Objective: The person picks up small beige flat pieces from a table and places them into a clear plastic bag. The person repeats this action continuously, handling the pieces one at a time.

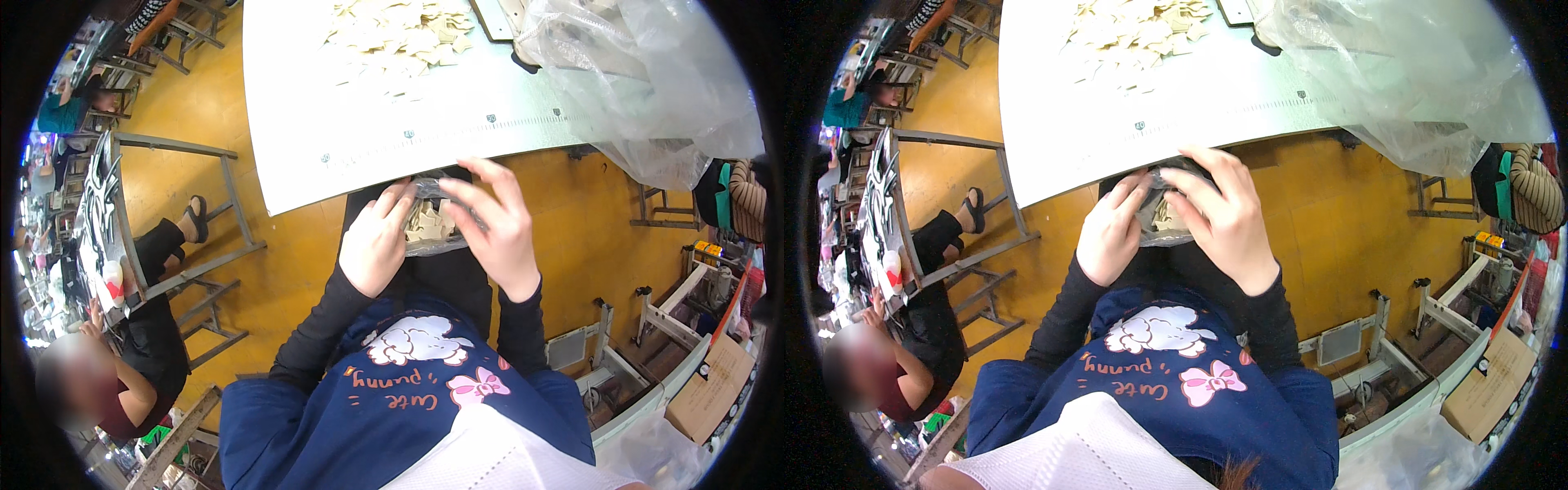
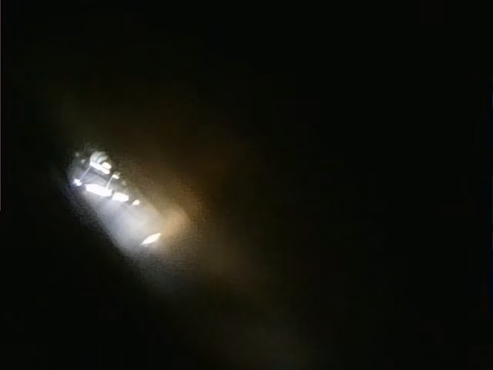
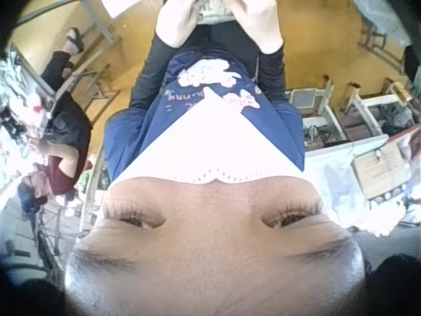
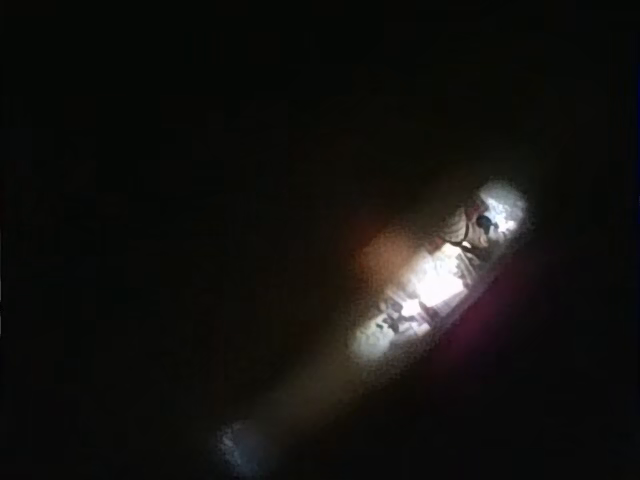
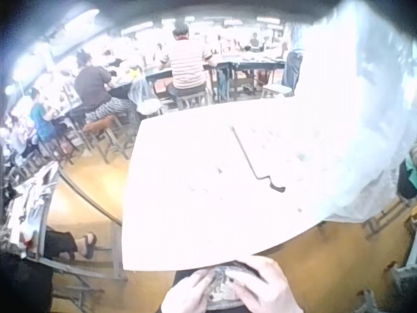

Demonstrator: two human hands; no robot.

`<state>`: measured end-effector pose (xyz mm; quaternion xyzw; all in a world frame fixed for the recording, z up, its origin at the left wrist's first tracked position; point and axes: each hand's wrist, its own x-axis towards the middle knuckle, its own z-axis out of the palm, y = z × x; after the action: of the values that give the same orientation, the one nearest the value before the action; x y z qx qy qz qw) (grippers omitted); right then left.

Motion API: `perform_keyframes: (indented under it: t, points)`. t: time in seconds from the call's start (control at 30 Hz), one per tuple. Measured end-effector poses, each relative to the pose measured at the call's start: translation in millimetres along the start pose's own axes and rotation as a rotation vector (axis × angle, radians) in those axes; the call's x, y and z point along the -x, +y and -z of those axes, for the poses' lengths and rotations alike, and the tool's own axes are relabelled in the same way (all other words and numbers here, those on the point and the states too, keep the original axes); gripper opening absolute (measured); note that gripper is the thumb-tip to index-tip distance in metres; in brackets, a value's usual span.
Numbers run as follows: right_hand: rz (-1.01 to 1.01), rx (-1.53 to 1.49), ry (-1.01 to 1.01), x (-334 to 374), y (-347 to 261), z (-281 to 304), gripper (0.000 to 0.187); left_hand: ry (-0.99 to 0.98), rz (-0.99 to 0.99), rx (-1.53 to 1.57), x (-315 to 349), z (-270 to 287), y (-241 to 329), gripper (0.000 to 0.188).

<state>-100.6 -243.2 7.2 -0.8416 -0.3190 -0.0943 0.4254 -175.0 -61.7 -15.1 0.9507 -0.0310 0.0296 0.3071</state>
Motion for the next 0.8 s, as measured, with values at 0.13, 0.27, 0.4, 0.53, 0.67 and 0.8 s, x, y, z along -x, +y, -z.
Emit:
perform_keyframes:
  t: [0.13, 0.27, 0.4, 0.53, 0.67, 0.8]
  points:
    - [-0.037, 0.027, 0.106, -59.5, 10.2, -17.2, 0.023, 0.014, -0.013, 0.021, 1.4, 5.2, 2.1, 0.038]
    - [-0.126, 0.282, 0.193, -99.6, 28.2, -52.5, 0.024, -0.013, -0.015, 0.09, 5.2, 9.9, 4.7, 0.033]
    - [-0.17, 0.308, 0.139, -105.5, 37.3, -65.3, 0.024, -0.077, 0.02, 0.235, 4.9, 21.5, 10.8, 0.031]
    - [-0.362, -0.038, -0.014, -101.2, 43.8, -44.2, 0.019, 0.021, -0.044, 0.351, -8.7, 40.8, 11.1, 0.026]
    - [-0.389, -0.193, -0.003, -69.9, 39.8, -3.5, 0.008, 0.188, -0.045, 0.373, -36.9, 51.6, -2.3, 0.024]
    - [-0.379, -0.257, -0.135, -14.9, 21.8, 24.4, 0.007, 0.43, 0.036, 0.196, -84.2, 39.8, -21.8, 0.035]
